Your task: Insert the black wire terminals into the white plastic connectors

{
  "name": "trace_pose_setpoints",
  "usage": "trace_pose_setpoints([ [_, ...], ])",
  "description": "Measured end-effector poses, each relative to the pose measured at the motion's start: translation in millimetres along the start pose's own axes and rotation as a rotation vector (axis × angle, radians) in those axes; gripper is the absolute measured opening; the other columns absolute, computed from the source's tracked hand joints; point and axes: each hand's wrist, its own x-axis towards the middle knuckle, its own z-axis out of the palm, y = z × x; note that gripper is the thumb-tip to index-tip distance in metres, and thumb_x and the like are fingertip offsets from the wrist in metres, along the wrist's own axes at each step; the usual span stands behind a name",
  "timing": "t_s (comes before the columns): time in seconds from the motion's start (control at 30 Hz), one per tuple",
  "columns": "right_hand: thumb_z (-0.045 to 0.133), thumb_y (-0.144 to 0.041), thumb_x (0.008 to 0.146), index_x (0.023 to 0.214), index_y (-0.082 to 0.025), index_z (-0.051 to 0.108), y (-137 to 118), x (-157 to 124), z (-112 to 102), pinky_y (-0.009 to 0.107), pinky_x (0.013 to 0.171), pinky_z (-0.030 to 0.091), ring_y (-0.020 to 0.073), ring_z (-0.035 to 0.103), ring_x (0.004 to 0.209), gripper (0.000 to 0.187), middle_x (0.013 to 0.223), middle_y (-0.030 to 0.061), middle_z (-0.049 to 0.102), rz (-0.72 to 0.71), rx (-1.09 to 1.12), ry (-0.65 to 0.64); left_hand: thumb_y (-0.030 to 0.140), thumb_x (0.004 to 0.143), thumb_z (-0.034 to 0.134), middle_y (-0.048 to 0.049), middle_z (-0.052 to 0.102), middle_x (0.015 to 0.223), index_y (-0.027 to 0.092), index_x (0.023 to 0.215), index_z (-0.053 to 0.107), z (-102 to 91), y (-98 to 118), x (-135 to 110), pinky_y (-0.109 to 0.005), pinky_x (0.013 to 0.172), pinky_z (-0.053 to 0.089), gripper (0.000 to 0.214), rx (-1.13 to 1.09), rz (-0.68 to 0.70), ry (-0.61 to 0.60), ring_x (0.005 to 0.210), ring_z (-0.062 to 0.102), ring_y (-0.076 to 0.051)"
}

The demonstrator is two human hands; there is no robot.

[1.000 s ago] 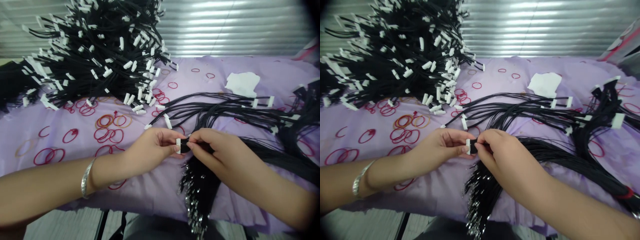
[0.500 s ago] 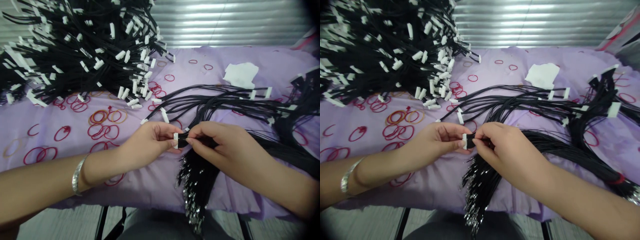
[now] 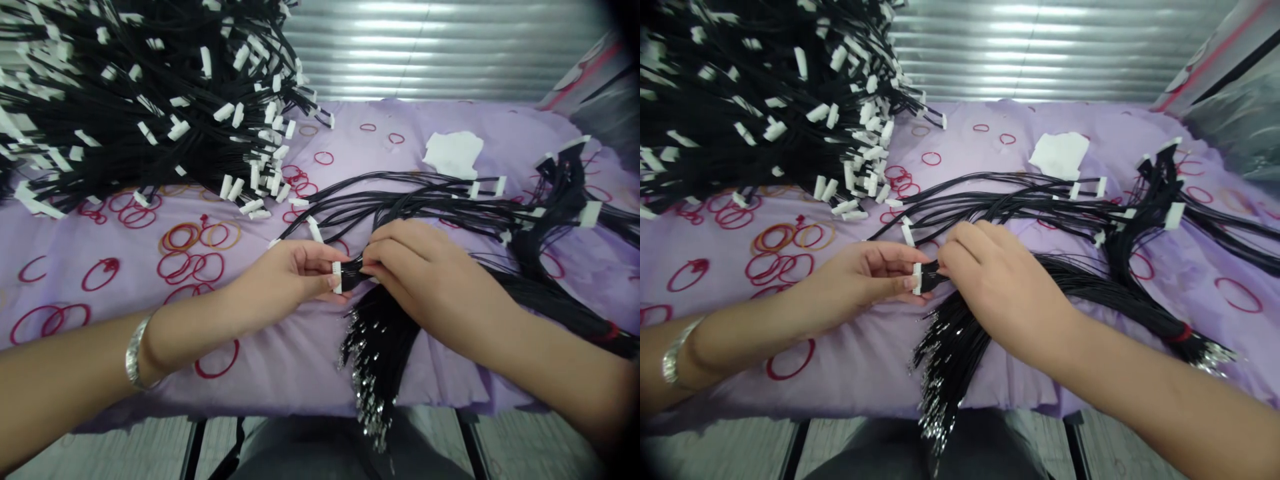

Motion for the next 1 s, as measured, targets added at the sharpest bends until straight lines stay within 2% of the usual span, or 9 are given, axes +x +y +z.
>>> trace_pose_setpoints([
  [0.07, 0.043, -0.018, 0.091, 0.085, -0.014, 0.055, 3.0, 2.0, -10.8, 0.034, 0.077, 0.042, 0.0214, 0.053, 0.090, 0.014, 0.096, 0.0109, 0.057, 0.099, -0.096, 0.041, 0.004, 0.075, 0.061, 0.0033, 0.068, 0.068, 0.014, 0.087, 0.064, 0.0, 0.1, -0.2, -0.018, 0.067, 0.055, 0.016, 0.000, -0.006, -0.005, 0.064, 0.068, -0.008],
  [0.13, 0.041, -0.020, 0.092, 0.089, -0.014, 0.055, 4.7, 3.5, -22.0, 0.032, 0.075, 0.041, 0.0198, 0.053, 0.088, 0.015, 0.093, 0.0108, 0.057, 0.277, -0.176, 0.164, 0.004, 0.075, 0.061, 0.0039, 0.068, 0.066, 0.015, 0.087, 0.064, -1.5, -0.5, 0.2, -0.016, 0.067, 0.055, 0.016, -0.001, -0.002, -0.019, 0.065, 0.068, -0.008],
  [0.2, 0.042, -0.022, 0.092, 0.091, -0.014, 0.054, 3.3, 3.9, -27.7, 0.027, 0.070, 0.041, 0.0149, 0.054, 0.077, 0.014, 0.085, 0.0073, 0.058, 0.364, -0.121, 0.249, 0.006, 0.075, 0.064, 0.0038, 0.068, 0.067, 0.015, 0.089, 0.064, -3.5, -1.4, 1.1, -0.016, 0.069, 0.056, 0.017, -0.006, 0.013, -0.036, 0.067, 0.069, -0.009],
  [0.3, 0.049, -0.020, 0.087, 0.084, -0.017, 0.053, -4.4, 2.7, -21.8, 0.021, 0.057, 0.038, 0.0083, 0.050, 0.060, 0.006, 0.072, -0.0002, 0.056, 0.222, 0.157, 0.140, 0.007, 0.074, 0.066, 0.0032, 0.069, 0.072, 0.015, 0.091, 0.064, -5.1, -2.2, 2.4, -0.017, 0.070, 0.057, 0.019, -0.025, 0.022, -0.033, 0.068, 0.068, -0.008],
  [0.37, 0.051, -0.015, 0.084, 0.077, -0.017, 0.053, -9.6, 1.7, -12.8, 0.020, 0.054, 0.036, 0.0076, 0.049, 0.059, 0.007, 0.069, -0.0019, 0.055, 0.148, 0.250, 0.045, 0.007, 0.073, 0.067, 0.0015, 0.071, 0.078, 0.015, 0.091, 0.065, -5.0, -2.3, 2.8, -0.018, 0.071, 0.057, 0.019, -0.023, 0.014, -0.029, 0.068, 0.068, -0.008],
  [0.47, 0.050, -0.014, 0.083, 0.076, -0.017, 0.054, -13.5, 1.4, -3.2, 0.021, 0.055, 0.036, 0.0084, 0.050, 0.061, 0.009, 0.069, -0.0016, 0.056, 0.176, 0.282, -0.016, 0.008, 0.073, 0.069, 0.0006, 0.072, 0.081, 0.015, 0.090, 0.066, -4.7, -2.6, 2.6, -0.020, 0.075, 0.058, 0.019, -0.018, 0.018, -0.025, 0.070, 0.068, -0.009],
  [0.6, 0.051, -0.015, 0.082, 0.075, -0.017, 0.056, -13.4, 2.5, -2.2, 0.020, 0.056, 0.036, 0.0083, 0.050, 0.061, 0.009, 0.068, -0.0018, 0.057, 0.238, 0.309, -0.059, 0.010, 0.071, 0.072, 0.0025, 0.071, 0.076, 0.018, 0.088, 0.068, -4.0, -3.4, 2.0, -0.023, 0.076, 0.059, 0.019, -0.010, 0.025, -0.006, 0.070, 0.068, -0.009],
  [1.0, 0.052, -0.017, 0.083, 0.076, -0.017, 0.057, -12.6, 1.7, -3.6, 0.020, 0.055, 0.034, 0.0075, 0.049, 0.059, 0.008, 0.066, -0.0025, 0.058, 0.297, 0.332, -0.068, 0.013, 0.071, 0.073, 0.0006, 0.073, 0.078, 0.019, 0.092, 0.069, -6.9, -3.5, 1.0, -0.016, 0.074, 0.055, 0.022, 0.035, 0.006, 0.001, 0.074, 0.069, -0.009],
])
